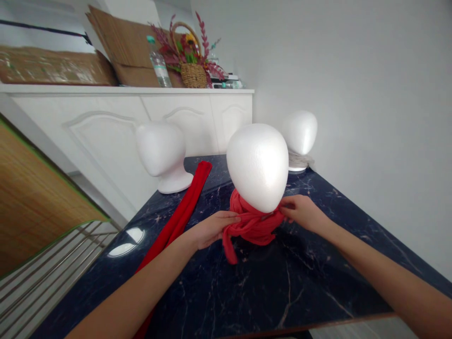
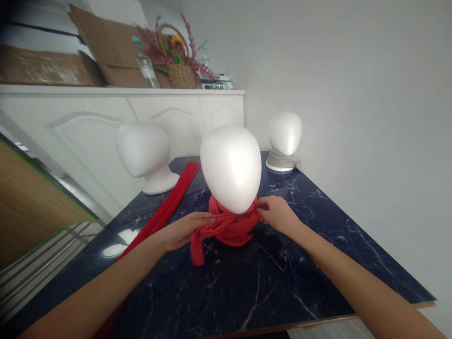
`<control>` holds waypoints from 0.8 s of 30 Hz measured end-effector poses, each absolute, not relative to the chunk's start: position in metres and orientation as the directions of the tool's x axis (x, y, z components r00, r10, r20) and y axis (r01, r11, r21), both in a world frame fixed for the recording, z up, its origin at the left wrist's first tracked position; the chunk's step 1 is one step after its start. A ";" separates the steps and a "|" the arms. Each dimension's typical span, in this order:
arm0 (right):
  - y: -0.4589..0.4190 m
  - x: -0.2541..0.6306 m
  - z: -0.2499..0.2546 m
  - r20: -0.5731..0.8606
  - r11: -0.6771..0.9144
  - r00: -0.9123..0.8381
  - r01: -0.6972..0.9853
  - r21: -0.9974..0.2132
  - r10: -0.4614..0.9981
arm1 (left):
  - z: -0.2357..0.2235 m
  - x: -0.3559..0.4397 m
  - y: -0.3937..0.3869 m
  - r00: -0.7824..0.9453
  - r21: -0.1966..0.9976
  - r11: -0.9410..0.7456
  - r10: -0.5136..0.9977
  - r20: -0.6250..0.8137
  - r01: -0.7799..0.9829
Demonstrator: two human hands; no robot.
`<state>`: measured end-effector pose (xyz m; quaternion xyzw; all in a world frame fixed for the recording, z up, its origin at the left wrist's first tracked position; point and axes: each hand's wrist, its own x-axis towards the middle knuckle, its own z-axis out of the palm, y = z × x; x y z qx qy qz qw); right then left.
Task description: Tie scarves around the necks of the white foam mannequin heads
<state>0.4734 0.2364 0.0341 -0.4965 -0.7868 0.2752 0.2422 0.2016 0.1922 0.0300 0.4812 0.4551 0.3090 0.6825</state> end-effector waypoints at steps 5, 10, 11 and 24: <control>0.243 0.475 0.037 0.224 0.391 -0.322 0.701 -0.596 0.920 | 0.035 0.197 0.181 0.472 0.946 0.319 0.825 -0.311 0.066; 0.248 0.465 0.031 0.349 0.428 -0.258 0.665 -0.613 0.901 | 0.034 0.197 0.174 0.461 0.940 0.324 0.821 -0.337 0.112; 0.248 0.463 0.028 0.332 0.399 -0.226 0.610 -0.685 0.916 | 0.031 0.200 0.174 0.435 0.941 0.321 0.836 -0.334 0.106; 0.240 0.461 -0.001 0.124 0.143 -0.176 0.096 -0.985 0.976 | 0.009 0.241 0.150 0.453 0.957 0.028 0.876 -0.163 0.290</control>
